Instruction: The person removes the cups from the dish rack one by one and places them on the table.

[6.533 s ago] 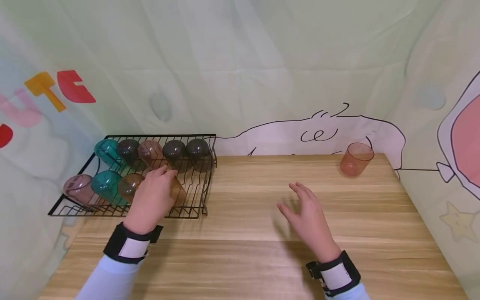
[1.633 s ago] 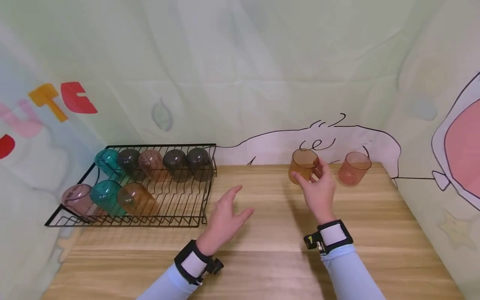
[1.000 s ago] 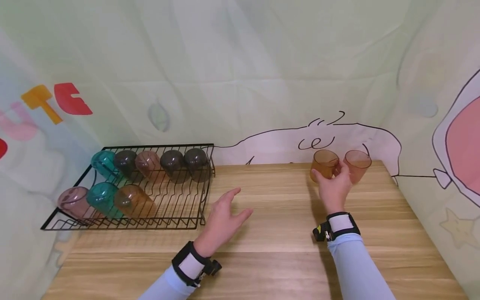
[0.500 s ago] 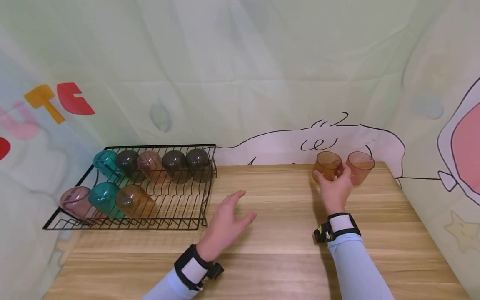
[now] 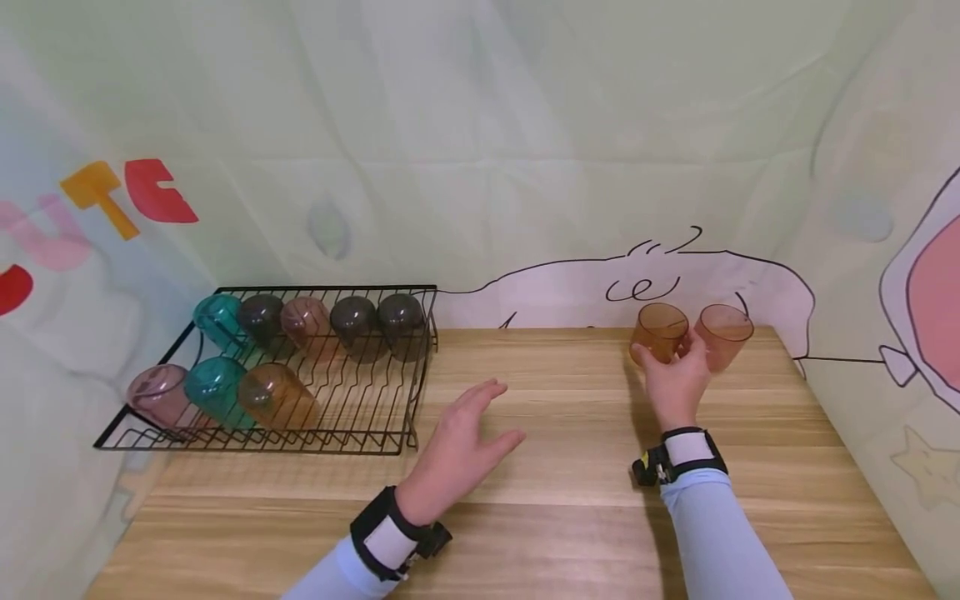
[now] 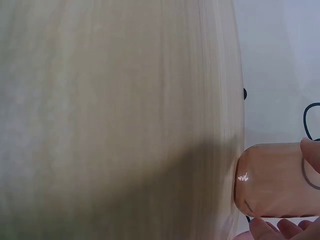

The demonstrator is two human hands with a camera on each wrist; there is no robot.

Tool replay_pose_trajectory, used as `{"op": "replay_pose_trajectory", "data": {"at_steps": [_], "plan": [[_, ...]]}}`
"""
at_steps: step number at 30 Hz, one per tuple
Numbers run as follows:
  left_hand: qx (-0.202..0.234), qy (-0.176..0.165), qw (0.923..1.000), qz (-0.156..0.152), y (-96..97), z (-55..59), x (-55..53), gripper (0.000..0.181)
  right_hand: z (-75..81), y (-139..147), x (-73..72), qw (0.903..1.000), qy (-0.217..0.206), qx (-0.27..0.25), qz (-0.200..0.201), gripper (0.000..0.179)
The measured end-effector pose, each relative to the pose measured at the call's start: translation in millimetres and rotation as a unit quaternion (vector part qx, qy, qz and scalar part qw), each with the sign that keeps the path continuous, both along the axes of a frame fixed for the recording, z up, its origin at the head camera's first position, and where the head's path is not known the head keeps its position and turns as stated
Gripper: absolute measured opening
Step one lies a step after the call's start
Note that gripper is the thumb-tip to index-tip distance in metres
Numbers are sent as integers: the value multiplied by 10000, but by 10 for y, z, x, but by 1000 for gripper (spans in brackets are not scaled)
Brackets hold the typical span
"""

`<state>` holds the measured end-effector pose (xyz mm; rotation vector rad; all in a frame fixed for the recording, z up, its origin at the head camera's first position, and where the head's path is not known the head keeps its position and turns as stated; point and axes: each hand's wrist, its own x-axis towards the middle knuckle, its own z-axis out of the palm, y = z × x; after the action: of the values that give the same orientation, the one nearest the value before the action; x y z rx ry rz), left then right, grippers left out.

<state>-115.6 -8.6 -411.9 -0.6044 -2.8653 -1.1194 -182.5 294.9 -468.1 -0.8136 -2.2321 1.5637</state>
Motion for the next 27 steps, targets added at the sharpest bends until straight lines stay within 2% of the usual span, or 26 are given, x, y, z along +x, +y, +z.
{"op": "replay_pose_trajectory", "data": {"at_steps": [9, 12, 15, 18, 21, 27], "plan": [[-119, 119, 9996, -218, -38, 164, 96, 60, 51, 5, 140, 9993, 199, 288, 90, 101], [-194, 171, 9991, -335, -64, 262, 140, 58, 111, 7, 221, 9984, 389, 411, 82, 96], [-273, 397, 9981, -381, -113, 382, 164, 58, 206, -24, 309, 9966, 624, 544, 36, 90], [-328, 640, 9970, -278, -204, 501, 169, 58, 314, -91, 400, 9940, 909, 600, -6, 85], [-389, 854, 9955, -93, -333, 593, 156, 57, 425, -177, 503, 9924, 1041, 646, 125, 83], [-633, 1283, 9885, 489, -647, 706, 87, 56, 593, -378, 687, 9825, 810, 1297, 1060, 82]]}}
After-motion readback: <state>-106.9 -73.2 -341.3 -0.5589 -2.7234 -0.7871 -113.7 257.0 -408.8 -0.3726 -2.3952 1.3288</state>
